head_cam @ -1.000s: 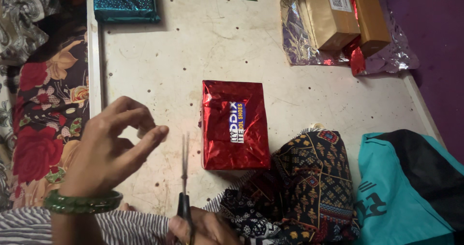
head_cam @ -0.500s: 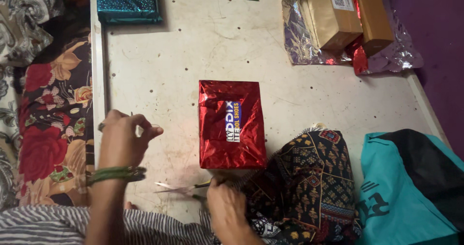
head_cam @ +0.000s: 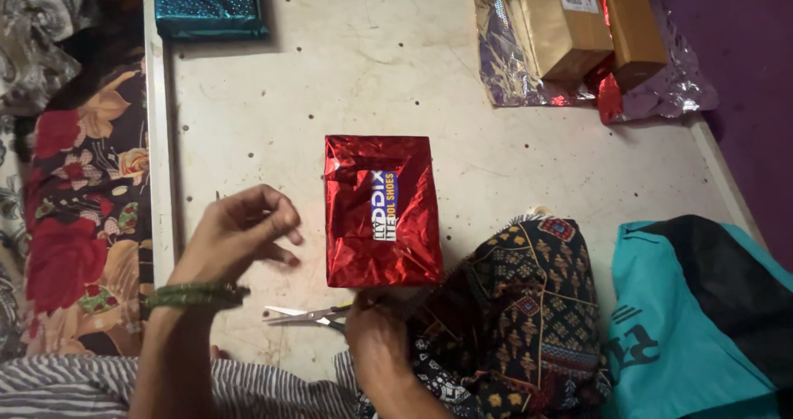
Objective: The person wraps a rectangular box in red foil gift wrap, folding the paper over the box and securing it with tape. They then place a second box on orange foil wrap, fold the wrap around it, and press tape along the seam before lifting the wrapped box.
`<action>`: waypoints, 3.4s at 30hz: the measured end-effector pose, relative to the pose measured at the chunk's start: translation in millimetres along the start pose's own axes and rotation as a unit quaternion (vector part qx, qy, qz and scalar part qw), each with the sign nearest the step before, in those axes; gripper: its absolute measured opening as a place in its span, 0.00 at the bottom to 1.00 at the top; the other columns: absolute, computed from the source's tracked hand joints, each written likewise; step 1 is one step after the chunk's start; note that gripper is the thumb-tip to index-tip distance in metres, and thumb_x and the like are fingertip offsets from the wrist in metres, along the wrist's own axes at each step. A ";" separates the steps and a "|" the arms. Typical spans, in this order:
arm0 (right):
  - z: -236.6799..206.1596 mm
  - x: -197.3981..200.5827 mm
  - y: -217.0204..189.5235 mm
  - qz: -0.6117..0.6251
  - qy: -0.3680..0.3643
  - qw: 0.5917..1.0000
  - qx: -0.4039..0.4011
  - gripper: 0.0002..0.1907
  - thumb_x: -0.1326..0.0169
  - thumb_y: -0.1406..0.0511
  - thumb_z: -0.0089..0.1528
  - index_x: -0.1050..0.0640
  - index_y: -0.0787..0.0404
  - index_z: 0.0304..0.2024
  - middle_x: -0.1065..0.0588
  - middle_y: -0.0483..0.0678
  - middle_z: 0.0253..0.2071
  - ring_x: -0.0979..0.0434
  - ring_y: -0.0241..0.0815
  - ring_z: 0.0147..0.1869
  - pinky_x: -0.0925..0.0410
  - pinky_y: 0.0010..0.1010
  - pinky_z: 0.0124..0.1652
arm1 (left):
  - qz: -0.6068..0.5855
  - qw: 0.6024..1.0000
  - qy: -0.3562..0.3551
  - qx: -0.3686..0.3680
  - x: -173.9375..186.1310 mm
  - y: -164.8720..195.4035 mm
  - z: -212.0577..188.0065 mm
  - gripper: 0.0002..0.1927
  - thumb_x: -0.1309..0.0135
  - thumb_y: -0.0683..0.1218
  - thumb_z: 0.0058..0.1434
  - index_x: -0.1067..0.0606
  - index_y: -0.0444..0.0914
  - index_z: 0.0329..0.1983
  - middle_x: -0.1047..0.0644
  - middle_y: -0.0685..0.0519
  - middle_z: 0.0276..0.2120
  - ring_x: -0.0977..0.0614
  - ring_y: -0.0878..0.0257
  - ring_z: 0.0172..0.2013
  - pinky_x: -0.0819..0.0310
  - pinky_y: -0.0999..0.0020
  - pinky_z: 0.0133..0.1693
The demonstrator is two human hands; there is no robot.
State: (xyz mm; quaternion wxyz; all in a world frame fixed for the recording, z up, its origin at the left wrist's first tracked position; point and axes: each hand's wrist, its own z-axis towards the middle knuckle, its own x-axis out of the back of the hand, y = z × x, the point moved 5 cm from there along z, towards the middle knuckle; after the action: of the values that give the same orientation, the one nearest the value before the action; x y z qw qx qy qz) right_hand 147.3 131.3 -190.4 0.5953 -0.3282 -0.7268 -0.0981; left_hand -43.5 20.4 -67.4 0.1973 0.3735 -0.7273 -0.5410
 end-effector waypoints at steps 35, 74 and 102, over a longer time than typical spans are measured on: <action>11.9 241.4 138.1 0.582 0.159 0.788 -0.125 0.54 0.40 0.52 0.55 0.52 0.52 0.76 0.30 0.54 0.64 0.31 0.49 0.66 0.36 0.53 0.54 | 0.075 0.982 0.172 0.028 -30.3 -16.1 9.2 0.28 0.42 0.61 0.60 0.27 0.32 0.46 0.23 0.47 0.35 0.21 0.63 0.30 0.19 0.65 0.27; 83.4 195.2 112.2 0.151 0.301 0.904 0.264 0.40 0.47 0.71 0.66 0.47 0.54 0.77 0.34 0.59 0.70 0.23 0.57 0.64 0.26 0.39 0.55 | -0.160 0.983 0.046 -0.072 -10.1 -7.6 17.0 0.49 0.41 0.51 0.55 0.49 0.36 0.76 0.42 0.48 0.70 0.34 0.56 0.66 0.26 0.58 0.57; 100.6 158.6 100.2 0.800 -0.104 0.571 0.154 0.51 0.52 0.36 0.60 0.50 0.54 0.75 0.34 0.56 0.66 0.28 0.57 0.65 0.31 0.52 0.58 | -0.235 0.964 0.124 0.007 -51.2 -34.4 23.3 0.45 0.38 0.39 0.48 0.42 0.45 0.70 0.27 0.47 0.52 0.21 0.56 0.48 0.23 0.52 0.46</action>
State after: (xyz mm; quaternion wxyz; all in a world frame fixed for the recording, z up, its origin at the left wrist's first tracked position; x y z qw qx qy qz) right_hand 114.3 318.8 -95.2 0.3929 -0.6874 -0.2292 0.5662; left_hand -15.3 69.3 -101.4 0.1510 0.5996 -0.5927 -0.5161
